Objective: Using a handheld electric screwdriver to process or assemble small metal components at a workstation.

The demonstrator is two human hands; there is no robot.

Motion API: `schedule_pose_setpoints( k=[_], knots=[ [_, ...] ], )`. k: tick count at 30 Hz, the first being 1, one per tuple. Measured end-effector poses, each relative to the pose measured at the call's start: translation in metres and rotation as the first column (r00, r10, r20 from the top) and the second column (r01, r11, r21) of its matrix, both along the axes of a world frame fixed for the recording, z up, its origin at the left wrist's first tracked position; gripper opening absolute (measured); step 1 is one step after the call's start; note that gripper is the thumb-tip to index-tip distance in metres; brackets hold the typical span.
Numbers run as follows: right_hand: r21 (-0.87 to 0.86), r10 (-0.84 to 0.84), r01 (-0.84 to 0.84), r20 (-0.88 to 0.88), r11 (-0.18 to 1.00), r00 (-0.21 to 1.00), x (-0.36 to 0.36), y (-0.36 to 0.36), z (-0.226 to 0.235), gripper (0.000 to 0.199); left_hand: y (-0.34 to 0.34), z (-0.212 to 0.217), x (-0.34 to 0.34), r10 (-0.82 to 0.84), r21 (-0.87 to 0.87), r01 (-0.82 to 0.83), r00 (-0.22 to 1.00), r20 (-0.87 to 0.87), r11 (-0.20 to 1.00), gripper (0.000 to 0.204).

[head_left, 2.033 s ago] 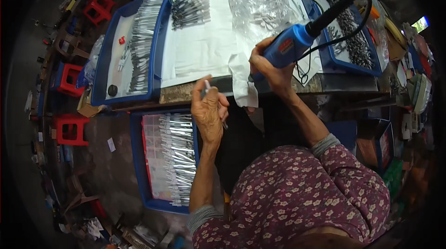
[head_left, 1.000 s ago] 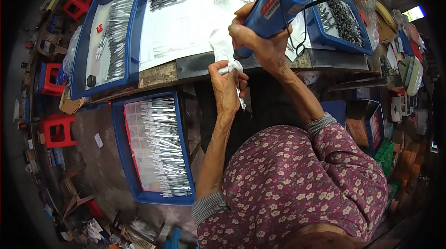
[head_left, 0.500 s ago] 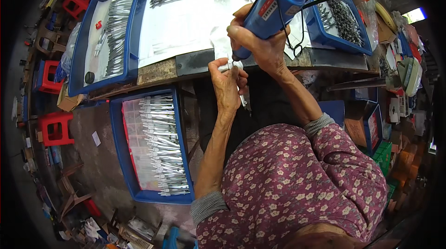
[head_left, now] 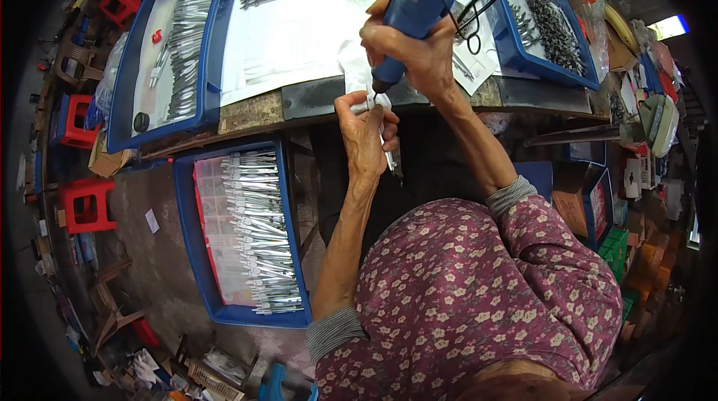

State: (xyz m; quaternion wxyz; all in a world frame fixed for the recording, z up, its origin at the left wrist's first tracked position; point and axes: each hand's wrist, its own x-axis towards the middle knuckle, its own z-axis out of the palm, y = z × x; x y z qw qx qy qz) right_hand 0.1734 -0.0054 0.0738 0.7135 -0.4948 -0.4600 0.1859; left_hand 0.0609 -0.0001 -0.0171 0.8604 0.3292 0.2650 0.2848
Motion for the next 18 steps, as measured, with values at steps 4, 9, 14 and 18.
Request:
schedule_pose_setpoints(
  k=[4,9,14,18],
  knots=[
    [-0.054,0.139,-0.137,0.027,0.989,0.990,-0.0006,0.0001,0.0019,0.018,0.0001,0.0015,-0.0011,-0.003,0.004,0.003,1.000,0.007,1.000,0.029],
    [-0.023,0.065,-0.064,0.020,0.998,0.998,-0.0055,-0.0016,0.0005,0.018,0.0005,0.0057,-0.0010,0.013,-0.069,-0.012,1.000,0.019,0.998,0.019],
    [0.007,0.008,-0.008,0.072,1.000,0.997,-0.0017,-0.0017,-0.0055,0.018,0.0001,0.0054,-0.0004,0.042,-0.109,-0.040,0.999,0.018,0.993,0.014],
    [0.003,0.020,-0.020,0.039,1.000,0.999,-0.0033,-0.0023,-0.0031,0.019,0.0006,0.0044,-0.0004,0.040,-0.116,-0.037,0.999,0.023,0.993,0.016]
  ],
)
